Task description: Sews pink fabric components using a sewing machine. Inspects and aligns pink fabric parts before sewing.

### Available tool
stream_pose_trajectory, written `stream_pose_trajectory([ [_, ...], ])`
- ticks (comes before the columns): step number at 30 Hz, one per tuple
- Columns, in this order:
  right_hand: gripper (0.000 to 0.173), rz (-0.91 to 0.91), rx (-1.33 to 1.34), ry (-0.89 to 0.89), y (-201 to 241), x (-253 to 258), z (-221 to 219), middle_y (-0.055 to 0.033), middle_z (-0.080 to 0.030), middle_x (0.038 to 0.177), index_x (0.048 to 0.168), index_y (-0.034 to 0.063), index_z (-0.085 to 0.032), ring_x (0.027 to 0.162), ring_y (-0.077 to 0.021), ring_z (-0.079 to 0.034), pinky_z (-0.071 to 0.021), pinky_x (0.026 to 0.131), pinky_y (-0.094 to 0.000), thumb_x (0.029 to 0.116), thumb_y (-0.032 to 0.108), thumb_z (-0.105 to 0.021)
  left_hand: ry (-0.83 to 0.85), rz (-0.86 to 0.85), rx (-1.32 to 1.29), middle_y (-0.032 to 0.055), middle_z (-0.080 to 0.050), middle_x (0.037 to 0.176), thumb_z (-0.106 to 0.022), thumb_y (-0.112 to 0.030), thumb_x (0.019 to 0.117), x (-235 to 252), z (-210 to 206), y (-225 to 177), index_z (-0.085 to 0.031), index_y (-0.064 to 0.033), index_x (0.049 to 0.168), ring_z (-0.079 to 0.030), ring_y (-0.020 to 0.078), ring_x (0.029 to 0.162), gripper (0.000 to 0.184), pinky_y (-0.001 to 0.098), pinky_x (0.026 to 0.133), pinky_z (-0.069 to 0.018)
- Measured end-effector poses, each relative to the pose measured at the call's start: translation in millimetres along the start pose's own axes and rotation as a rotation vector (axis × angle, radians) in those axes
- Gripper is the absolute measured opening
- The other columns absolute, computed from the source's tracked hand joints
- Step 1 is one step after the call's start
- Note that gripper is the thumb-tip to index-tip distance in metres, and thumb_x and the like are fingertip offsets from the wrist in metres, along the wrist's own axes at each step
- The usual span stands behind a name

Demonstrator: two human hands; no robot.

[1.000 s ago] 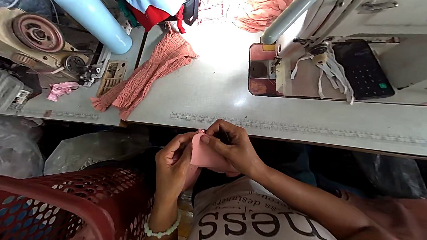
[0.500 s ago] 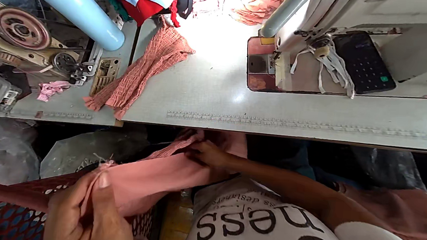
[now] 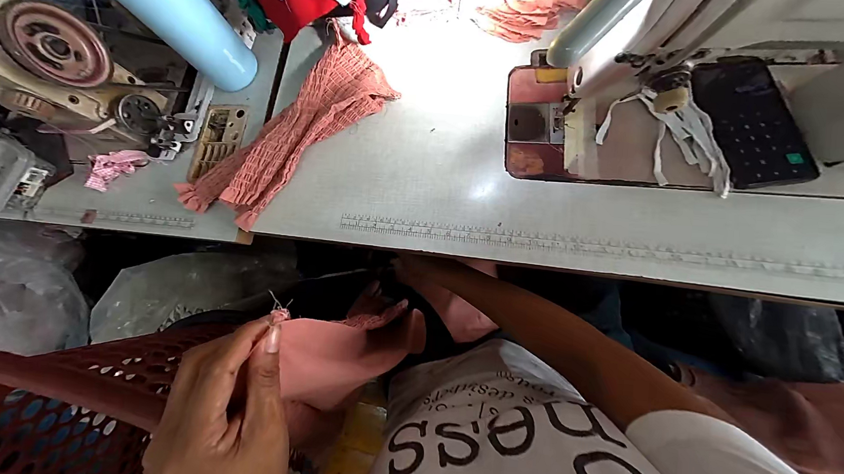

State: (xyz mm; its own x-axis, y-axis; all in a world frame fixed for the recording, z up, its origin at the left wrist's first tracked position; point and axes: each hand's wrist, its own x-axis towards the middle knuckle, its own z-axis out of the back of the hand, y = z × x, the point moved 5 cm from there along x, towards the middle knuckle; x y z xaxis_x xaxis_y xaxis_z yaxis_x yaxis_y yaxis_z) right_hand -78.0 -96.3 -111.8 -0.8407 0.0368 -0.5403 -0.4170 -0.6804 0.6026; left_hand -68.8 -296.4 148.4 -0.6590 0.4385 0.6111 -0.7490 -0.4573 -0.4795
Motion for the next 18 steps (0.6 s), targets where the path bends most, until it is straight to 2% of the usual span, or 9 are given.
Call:
stream_pose_trajectory([
  [3, 0.044, 0.055, -0.020, -0.135, 6.6, -9.2, 8.0, -0.0271, -0.052, 0.148, 0.146, 0.0032, -0.053, 0.141, -0.0422, -0.047, -0.0357, 0.115, -0.0610, 0.1087, 0.024, -0.045, 0.008, 0.000, 0.007, 0.0077, -0.069, 0.091, -0.061, -0.012, 0.0999, 0.0, -1.5, 0.7, -0.072, 0.0082, 0.099, -0.061, -0.0030, 0.090, 0.023, 0.0087, 0.082, -0.0477],
  [7, 0.041, 0.101, -0.066, -0.101, 14.4, -25.9, 17.5, -0.0247, -0.049, 0.152, 0.149, 0.0041, -0.050, 0.145, -0.0412, -0.043, -0.0333, 0.117, -0.0600, 0.1114, 0.014, -0.037, -0.003, -0.006, -0.006, 0.0083, -0.069, 0.091, -0.062, -0.011, 0.0998, -0.1, -0.7, 1.3, -0.072, 0.0087, 0.099, -0.061, -0.0028, 0.090, 0.023, 0.0091, 0.083, -0.0478],
  [10, 0.034, 0.225, -0.143, -0.154, 14.6, -44.6, 11.5, -0.0292, -0.059, 0.138, 0.134, -0.0030, -0.061, 0.130, -0.0471, -0.056, -0.0431, 0.107, -0.0629, 0.1076, 0.006, -0.042, 0.000, 0.009, -0.005, 0.0089, -0.069, 0.090, -0.062, -0.012, 0.0989, -0.4, 0.1, 2.8, -0.073, 0.0082, 0.098, -0.062, -0.0023, 0.088, 0.023, 0.0094, 0.081, -0.0486],
  [13, 0.023, 0.413, -0.041, -0.265, 12.8, -80.0, 9.0, -0.0275, -0.067, 0.119, 0.113, -0.0047, -0.071, 0.110, -0.0460, -0.067, -0.0522, 0.093, -0.0630, 0.1007, 0.003, -0.053, -0.001, 0.009, -0.012, 0.0082, -0.069, 0.092, -0.062, -0.011, 0.0988, 2.3, 1.5, 4.0, -0.073, 0.0080, 0.099, -0.062, -0.0027, 0.089, 0.022, 0.0093, 0.081, -0.0487],
  [15, 0.017, 0.554, 0.103, -0.303, 16.7, -109.9, 21.3, -0.0238, -0.071, 0.101, 0.103, -0.0036, -0.074, 0.095, -0.0399, -0.070, -0.0554, 0.084, -0.0573, 0.0964, 0.008, -0.063, -0.014, -0.004, -0.023, 0.0073, -0.069, 0.092, -0.061, -0.011, 0.0997, 7.5, 2.7, 1.9, -0.072, 0.0082, 0.099, -0.061, -0.0029, 0.090, 0.022, 0.0098, 0.082, -0.0483],
  [18, 0.015, 0.651, 0.257, -0.531, 26.8, -150.6, 65.5, -0.0159, -0.072, 0.090, 0.097, -0.0024, -0.075, 0.085, -0.0239, -0.071, -0.0579, 0.080, -0.0382, 0.0946, 0.008, -0.064, -0.014, -0.045, -0.106, 0.0037, -0.068, 0.095, -0.060, -0.013, 0.1013, 19.1, 4.3, -9.0, -0.072, 0.0049, 0.100, -0.060, -0.0030, 0.093, 0.021, 0.0106, 0.083, -0.0484],
])
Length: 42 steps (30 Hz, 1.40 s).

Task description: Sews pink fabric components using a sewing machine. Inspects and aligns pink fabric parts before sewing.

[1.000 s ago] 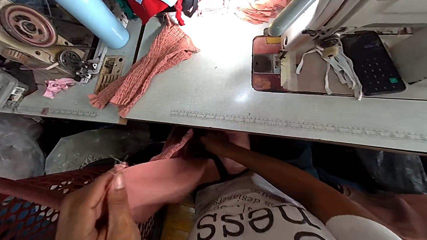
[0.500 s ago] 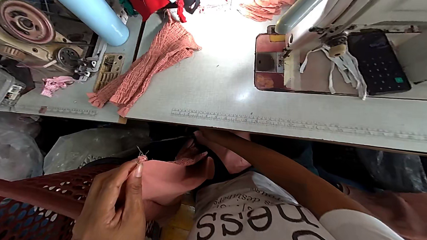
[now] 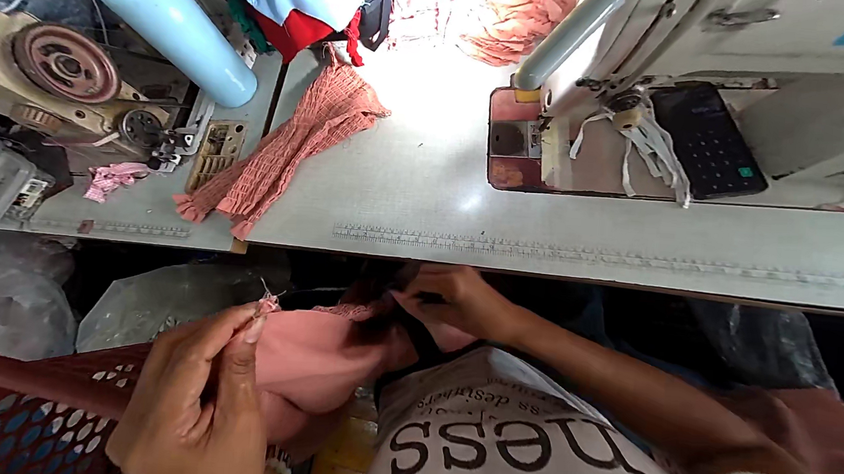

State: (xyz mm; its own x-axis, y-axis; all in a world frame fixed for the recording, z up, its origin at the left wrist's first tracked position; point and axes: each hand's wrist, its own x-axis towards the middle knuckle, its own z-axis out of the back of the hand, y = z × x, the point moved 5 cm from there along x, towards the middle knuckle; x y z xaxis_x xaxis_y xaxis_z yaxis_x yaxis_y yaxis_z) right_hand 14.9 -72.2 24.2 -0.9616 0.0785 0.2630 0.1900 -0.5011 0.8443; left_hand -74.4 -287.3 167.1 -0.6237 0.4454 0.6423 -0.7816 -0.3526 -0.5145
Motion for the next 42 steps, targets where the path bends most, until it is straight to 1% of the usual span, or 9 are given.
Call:
stream_pose_trajectory([
  [4, 0.008, -0.063, 0.050, -0.395, 15.3, 18.2, 71.3, -0.0058, -0.070, 0.081, 0.097, -0.0008, -0.072, 0.065, -0.0054, -0.062, -0.0534, 0.060, -0.0211, 0.0923, 0.005, -0.069, 0.180, -0.136, -0.259, -0.0148, -0.069, 0.105, -0.060, -0.027, 0.1039, 18.4, 4.7, -35.0, -0.072, -0.0196, 0.106, -0.063, -0.0058, 0.099, 0.014, 0.0110, 0.085, -0.0510],
  [8, 0.004, -0.052, 0.231, -0.549, 39.1, 30.9, 111.3, -0.0004, -0.063, 0.073, 0.097, 0.0013, -0.067, 0.050, 0.0002, -0.053, -0.0462, 0.044, -0.0135, 0.0945, 0.003, -0.069, 0.361, -0.253, -0.480, -0.0133, -0.068, 0.108, -0.061, -0.027, 0.1035, 39.3, -8.7, -75.7, -0.071, -0.0198, 0.107, -0.063, -0.0038, 0.100, 0.013, 0.0122, 0.086, -0.0518],
  [15, 0.017, 0.117, 0.437, -0.555, 82.7, 19.2, 121.5, 0.0047, -0.064, 0.074, 0.103, 0.0062, -0.068, 0.056, 0.0021, -0.055, -0.0481, 0.051, -0.0123, 0.0926, -0.005, -0.062, 0.277, -0.064, -0.629, -0.0064, -0.072, 0.094, -0.077, -0.016, 0.0904, 78.6, -99.6, -79.4, -0.078, -0.0117, 0.099, -0.066, 0.0012, 0.084, 0.010, 0.0157, 0.070, -0.0553],
  [28, 0.012, 0.209, 0.214, -0.547, 83.0, 2.2, 142.8, 0.0058, -0.065, 0.079, 0.102, 0.0011, -0.070, 0.059, 0.0075, -0.051, -0.0443, 0.054, -0.0083, 0.0953, -0.002, -0.061, 0.342, 0.060, -0.609, -0.0071, -0.072, 0.085, -0.082, -0.014, 0.0845, 86.2, -125.2, -88.5, -0.072, -0.0105, 0.110, -0.066, -0.0003, 0.072, 0.027, 0.0151, 0.064, -0.0540],
  [30, 0.013, 0.228, 0.182, -0.533, 83.0, 2.0, 143.4, 0.0046, -0.065, 0.081, 0.103, -0.0002, -0.070, 0.060, 0.0074, -0.051, -0.0441, 0.055, -0.0083, 0.0955, -0.002, -0.060, 0.362, 0.042, -0.592, -0.0060, -0.072, 0.091, -0.081, -0.017, 0.0855, 87.2, -127.0, -87.3, -0.072, -0.0103, 0.118, -0.067, 0.0007, 0.077, 0.035, 0.0159, 0.067, -0.0554],
  [33, 0.011, 0.258, 0.154, -0.518, 81.1, 1.8, 143.3, 0.0032, -0.065, 0.080, 0.101, -0.0015, -0.069, 0.060, 0.0071, -0.050, -0.0445, 0.057, -0.0087, 0.0956, -0.003, -0.060, 0.449, -0.018, -0.543, -0.0049, -0.065, 0.121, -0.079, -0.027, 0.0880, 89.6, -131.2, -83.3, -0.068, -0.0151, 0.133, -0.060, -0.0004, 0.084, 0.048, 0.0136, 0.067, -0.0500],
  [34, 0.010, 0.258, 0.140, -0.509, 80.4, 1.6, 142.9, 0.0025, -0.065, 0.081, 0.101, -0.0015, -0.069, 0.062, 0.0068, -0.051, -0.0451, 0.058, -0.0088, 0.0956, -0.002, -0.060, 0.485, -0.015, -0.552, -0.0058, -0.066, 0.126, -0.078, -0.028, 0.0889, 89.6, -132.7, -81.9, -0.069, -0.0153, 0.133, -0.062, -0.0013, 0.086, 0.046, 0.0138, 0.069, -0.0512],
  [38, 0.008, 0.208, -0.015, -0.582, 79.8, -0.4, 141.3, -0.0026, -0.069, 0.092, 0.099, -0.0007, -0.072, 0.074, 0.0015, -0.061, -0.0520, 0.066, -0.0125, 0.0935, 0.002, -0.066, 0.506, 0.042, -0.604, -0.0064, -0.072, 0.092, -0.078, -0.016, 0.0889, 88.6, -137.6, -77.8, -0.077, -0.0121, 0.102, -0.068, 0.0021, 0.081, 0.013, 0.0188, 0.071, -0.0573],
  [42, 0.016, 0.163, -0.137, -0.835, 72.5, -13.3, 134.4, -0.0059, -0.063, 0.097, 0.104, -0.0003, -0.064, 0.075, -0.0024, -0.058, -0.0506, 0.063, -0.0141, 0.0908, 0.005, -0.071, 0.400, 0.109, -0.622, -0.0067, -0.071, 0.087, -0.082, -0.012, 0.0843, 87.7, -141.1, -69.9, -0.075, -0.0108, 0.094, -0.067, 0.0011, 0.078, 0.012, 0.0175, 0.069, -0.0566],
])
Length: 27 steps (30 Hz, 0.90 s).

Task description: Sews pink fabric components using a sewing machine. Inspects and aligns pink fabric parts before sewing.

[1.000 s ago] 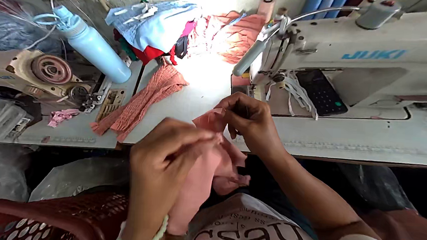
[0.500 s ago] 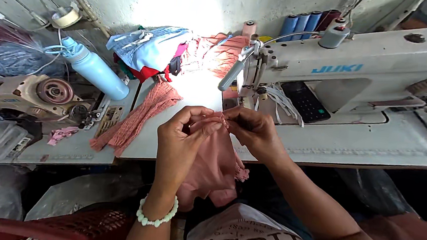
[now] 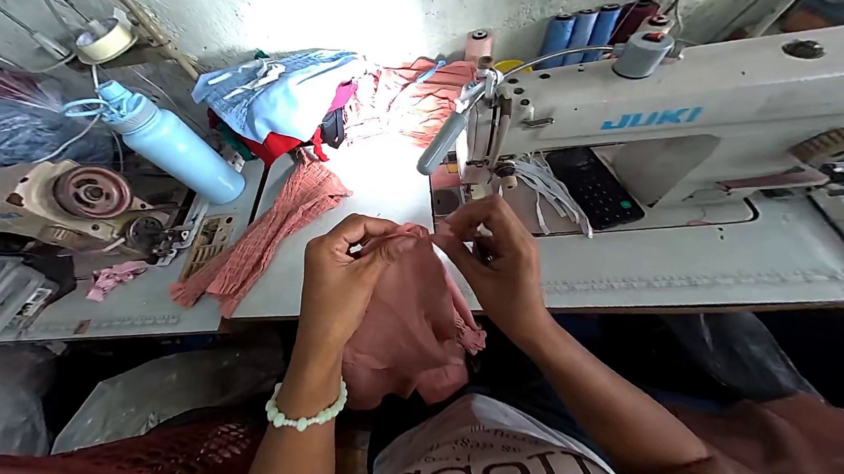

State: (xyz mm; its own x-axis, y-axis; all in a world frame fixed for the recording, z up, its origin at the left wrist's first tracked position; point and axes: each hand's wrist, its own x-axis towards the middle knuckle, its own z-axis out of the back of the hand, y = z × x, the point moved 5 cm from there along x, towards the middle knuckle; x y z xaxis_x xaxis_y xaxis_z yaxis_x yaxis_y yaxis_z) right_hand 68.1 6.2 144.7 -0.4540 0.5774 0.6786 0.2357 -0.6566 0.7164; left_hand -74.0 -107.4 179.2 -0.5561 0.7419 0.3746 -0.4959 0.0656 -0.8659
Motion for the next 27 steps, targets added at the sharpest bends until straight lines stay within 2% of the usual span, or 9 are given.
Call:
stream_pose_trajectory([
  [2, 0.009, -0.065, 0.032, 0.006, -5.7, -10.2, -0.9, -0.0026, -0.066, 0.089, 0.101, 0.0012, -0.065, 0.067, 0.0009, -0.057, -0.0486, 0.058, -0.0130, 0.0947, 0.007, -0.067, -0.025, 0.005, 0.000, -0.0074, -0.071, 0.087, -0.082, -0.013, 0.0839, -0.6, 1.9, 3.2, -0.075, -0.0118, 0.092, -0.066, 0.0008, 0.078, 0.011, 0.0175, 0.069, -0.0559],
  [7, 0.019, -0.213, 0.165, 0.205, -14.7, -21.5, -17.8, -0.0032, -0.072, 0.094, 0.106, 0.0007, -0.073, 0.077, 0.0002, -0.064, -0.0528, 0.067, -0.0150, 0.0952, 0.016, -0.070, -0.053, 0.026, 0.050, -0.0078, -0.069, 0.085, -0.083, -0.012, 0.0817, -3.4, 2.7, 7.7, -0.075, -0.0125, 0.091, -0.063, -0.0001, 0.074, 0.012, 0.0155, 0.064, -0.0526],
  [11, 0.005, -0.389, 0.399, 0.307, -13.2, -18.1, -20.6, 0.0052, -0.062, 0.080, 0.093, 0.0061, -0.064, 0.066, 0.0043, -0.053, -0.0436, 0.059, -0.0114, 0.0934, 0.009, -0.068, -0.056, -0.057, 0.109, -0.0082, -0.068, 0.088, -0.080, -0.017, 0.0853, -9.4, 5.9, 7.9, -0.075, -0.0110, 0.095, -0.064, -0.0004, 0.084, 0.012, 0.0164, 0.075, -0.0536],
  [13, 0.006, -0.439, 0.458, 0.387, -10.8, -20.8, -25.9, 0.0054, -0.060, 0.078, 0.095, 0.0063, -0.060, 0.069, 0.0035, -0.055, -0.0445, 0.063, -0.0132, 0.0951, 0.009, -0.066, -0.045, -0.110, 0.146, -0.0078, -0.064, 0.087, -0.077, -0.021, 0.0895, -12.2, 9.7, 6.8, -0.073, -0.0092, 0.097, -0.060, -0.0026, 0.078, 0.014, 0.0128, 0.069, -0.0514],
  [15, 0.012, -0.438, 0.464, 0.456, -8.9, -28.0, -31.9, 0.0028, -0.062, 0.083, 0.103, 0.0015, -0.063, 0.075, 0.0020, -0.058, -0.0484, 0.071, -0.0158, 0.0974, 0.012, -0.064, -0.043, -0.153, 0.197, -0.0075, -0.063, 0.089, -0.074, -0.024, 0.0930, -14.2, 17.3, 6.6, -0.073, -0.0087, 0.099, -0.059, -0.0038, 0.078, 0.016, 0.0118, 0.068, -0.0500],
  [17, 0.020, -0.429, 0.465, 0.507, -5.4, -36.6, -34.8, 0.0009, -0.065, 0.087, 0.107, -0.0010, -0.066, 0.079, 0.0016, -0.059, -0.0496, 0.074, -0.0167, 0.1002, 0.017, -0.062, -0.053, -0.199, 0.247, -0.0060, -0.065, 0.094, -0.071, -0.024, 0.0959, -14.8, 28.4, 5.8, -0.071, -0.0069, 0.102, -0.060, -0.0038, 0.084, 0.018, 0.0130, 0.074, -0.0513],
  [21, 0.018, -0.396, 0.476, 0.559, 7.3, -47.5, -33.0, 0.0002, -0.062, 0.086, 0.099, -0.0010, -0.066, 0.077, 0.0033, -0.056, -0.0458, 0.070, -0.0132, 0.0997, 0.017, -0.064, -0.028, -0.239, 0.294, -0.0065, -0.065, 0.099, -0.063, -0.028, 0.1012, -14.4, 47.5, 4.3, -0.067, -0.0068, 0.106, -0.061, -0.0043, 0.092, 0.022, 0.0154, 0.082, -0.0524],
  [24, 0.013, -0.433, 0.626, 0.613, 18.4, -47.4, -32.9, 0.0038, -0.060, 0.086, 0.102, 0.0009, -0.062, 0.077, 0.0047, -0.055, -0.0465, 0.070, -0.0124, 0.1011, 0.014, -0.061, 0.042, -0.264, 0.279, -0.0102, -0.067, 0.099, -0.062, -0.030, 0.1024, -12.5, 54.8, -1.7, -0.066, -0.0098, 0.107, -0.062, -0.0066, 0.090, 0.021, 0.0138, 0.081, -0.0531],
  [27, 0.014, -0.468, 0.718, 0.615, 19.8, -45.3, -35.4, 0.0087, -0.058, 0.084, 0.105, 0.0045, -0.064, 0.069, 0.0080, -0.051, -0.0424, 0.062, -0.0097, 0.1040, 0.017, -0.058, 0.116, -0.291, 0.235, -0.0156, -0.066, 0.096, -0.061, -0.033, 0.1023, -9.2, 60.4, -8.1, -0.065, -0.0170, 0.106, -0.062, -0.0084, 0.089, 0.017, 0.0119, 0.080, -0.0527],
])
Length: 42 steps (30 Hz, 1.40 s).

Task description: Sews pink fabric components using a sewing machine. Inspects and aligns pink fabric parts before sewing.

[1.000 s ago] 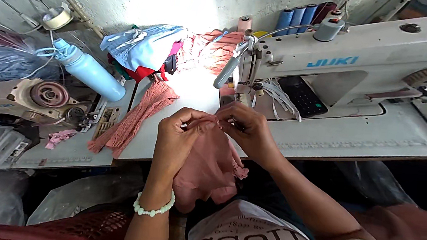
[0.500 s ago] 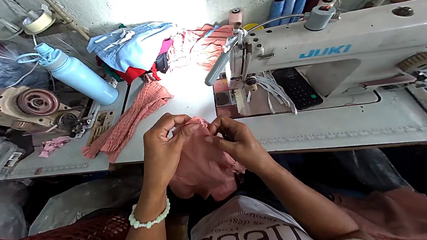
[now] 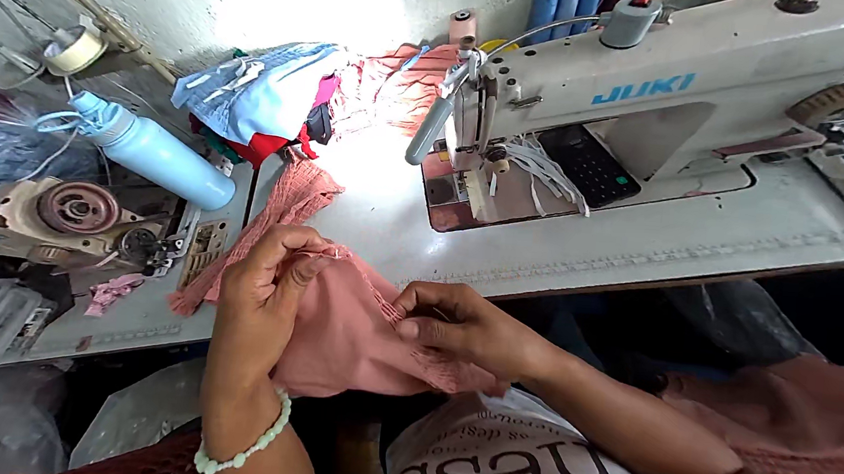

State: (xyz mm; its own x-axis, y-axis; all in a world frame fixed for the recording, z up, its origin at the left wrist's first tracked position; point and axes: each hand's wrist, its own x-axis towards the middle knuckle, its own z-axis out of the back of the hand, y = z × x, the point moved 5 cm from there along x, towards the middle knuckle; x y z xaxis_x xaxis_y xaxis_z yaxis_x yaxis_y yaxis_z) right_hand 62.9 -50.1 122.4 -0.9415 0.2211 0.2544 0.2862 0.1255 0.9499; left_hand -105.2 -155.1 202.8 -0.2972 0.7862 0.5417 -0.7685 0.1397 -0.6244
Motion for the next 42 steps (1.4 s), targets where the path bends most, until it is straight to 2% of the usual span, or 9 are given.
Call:
stream_pose_trajectory([
  [8, 0.020, 0.227, -0.210, -0.065, 16.3, -6.1, -10.3, -0.0016, -0.062, 0.081, 0.091, -0.0031, -0.066, 0.072, 0.0057, -0.054, -0.0425, 0.064, -0.0082, 0.0968, 0.016, -0.070, 0.151, -0.116, -0.066, -0.0152, -0.067, 0.097, -0.061, -0.033, 0.1023, 21.7, 4.6, -14.9, -0.066, -0.0208, 0.105, -0.064, -0.0065, 0.089, 0.013, 0.0112, 0.080, -0.0537],
  [12, 0.023, 0.336, -0.443, -0.129, 19.2, -0.1, 6.1, -0.0114, -0.060, 0.131, 0.087, 0.0042, -0.072, 0.113, -0.0037, -0.057, -0.0499, 0.089, -0.0172, 0.0925, 0.026, -0.076, 0.242, -0.159, -0.128, -0.0140, -0.068, 0.096, -0.060, -0.036, 0.1026, 30.3, 1.6, -23.4, -0.066, -0.0211, 0.105, -0.066, -0.0038, 0.088, 0.016, 0.0130, 0.078, -0.0552],
  [15, 0.021, 0.404, -0.414, 0.077, 23.6, 12.9, 14.3, -0.0203, -0.039, 0.160, 0.087, 0.0026, -0.074, 0.146, -0.0201, -0.040, -0.0447, 0.110, -0.0314, 0.0876, 0.024, -0.077, 0.360, -0.191, -0.241, -0.0128, -0.068, 0.094, -0.062, -0.037, 0.1012, 35.2, -7.4, -30.8, -0.066, -0.0209, 0.101, -0.066, -0.0017, 0.087, 0.017, 0.0155, 0.077, -0.0563],
  [22, 0.017, 0.467, -0.051, 0.307, 29.8, 25.8, 38.1, -0.0014, -0.064, 0.093, 0.087, -0.0028, -0.065, 0.083, 0.0064, -0.054, -0.0410, 0.067, -0.0083, 0.0910, 0.012, -0.074, 0.235, -0.173, -0.172, -0.0144, -0.069, 0.096, -0.062, -0.034, 0.1017, 41.4, -4.4, -35.6, -0.066, -0.0204, 0.106, -0.067, -0.0039, 0.088, 0.014, 0.0129, 0.079, -0.0554],
  [25, 0.019, 0.410, -0.100, 0.252, 22.2, 17.1, 42.4, -0.0021, -0.062, 0.101, 0.087, -0.0010, -0.065, 0.085, 0.0066, -0.052, -0.0411, 0.067, -0.0080, 0.0920, 0.015, -0.074, 0.230, -0.177, -0.108, -0.0141, -0.068, 0.095, -0.061, -0.033, 0.1023, 39.7, -3.6, -37.1, -0.065, -0.0193, 0.105, -0.066, -0.0047, 0.087, 0.015, 0.0121, 0.078, -0.0547],
  [29, 0.024, 0.440, -0.288, 0.227, 27.0, 6.3, 29.6, -0.0191, -0.057, 0.139, 0.083, -0.0029, -0.068, 0.125, -0.0078, -0.054, -0.0474, 0.096, -0.0178, 0.0896, 0.019, -0.073, 0.350, -0.200, -0.126, -0.0108, -0.071, 0.094, -0.061, -0.036, 0.1022, 40.0, -14.6, -44.4, -0.067, -0.0183, 0.101, -0.069, 0.0000, 0.087, 0.019, 0.0169, 0.078, -0.0583],
  [34, 0.019, 0.398, -0.222, 0.151, 20.5, 0.4, 29.7, -0.0074, -0.064, 0.095, 0.090, -0.0070, -0.066, 0.084, 0.0047, -0.053, -0.0403, 0.069, -0.0084, 0.0934, 0.011, -0.070, 0.305, -0.218, -0.116, -0.0109, -0.071, 0.096, -0.061, -0.032, 0.1029, 42.2, -15.4, -44.3, -0.066, -0.0170, 0.102, -0.068, -0.0017, 0.090, 0.016, 0.0143, 0.080, -0.0564],
  [38, 0.017, 0.217, -0.296, -0.160, -1.0, -18.0, 40.7, 0.0015, -0.064, 0.087, 0.093, -0.0012, -0.067, 0.072, 0.0094, -0.051, -0.0403, 0.063, -0.0069, 0.0963, 0.015, -0.070, 0.258, -0.176, -0.080, -0.0117, -0.069, 0.095, -0.063, -0.029, 0.1015, 45.9, -23.9, -33.7, -0.066, -0.0146, 0.102, -0.066, -0.0049, 0.087, 0.015, 0.0126, 0.079, -0.0556],
  [42, 0.017, 0.152, -0.695, -0.519, -19.4, -32.5, 59.2, -0.0071, -0.069, 0.091, 0.102, 0.0014, -0.072, 0.070, -0.0056, -0.058, -0.0489, 0.063, -0.0200, 0.0943, 0.016, -0.069, 0.319, -0.096, -0.072, -0.0038, -0.067, 0.091, -0.064, -0.019, 0.0997, 55.7, -70.0, -7.1, -0.067, -0.0048, 0.104, -0.064, -0.0015, 0.081, 0.015, 0.0162, 0.076, -0.0544],
])
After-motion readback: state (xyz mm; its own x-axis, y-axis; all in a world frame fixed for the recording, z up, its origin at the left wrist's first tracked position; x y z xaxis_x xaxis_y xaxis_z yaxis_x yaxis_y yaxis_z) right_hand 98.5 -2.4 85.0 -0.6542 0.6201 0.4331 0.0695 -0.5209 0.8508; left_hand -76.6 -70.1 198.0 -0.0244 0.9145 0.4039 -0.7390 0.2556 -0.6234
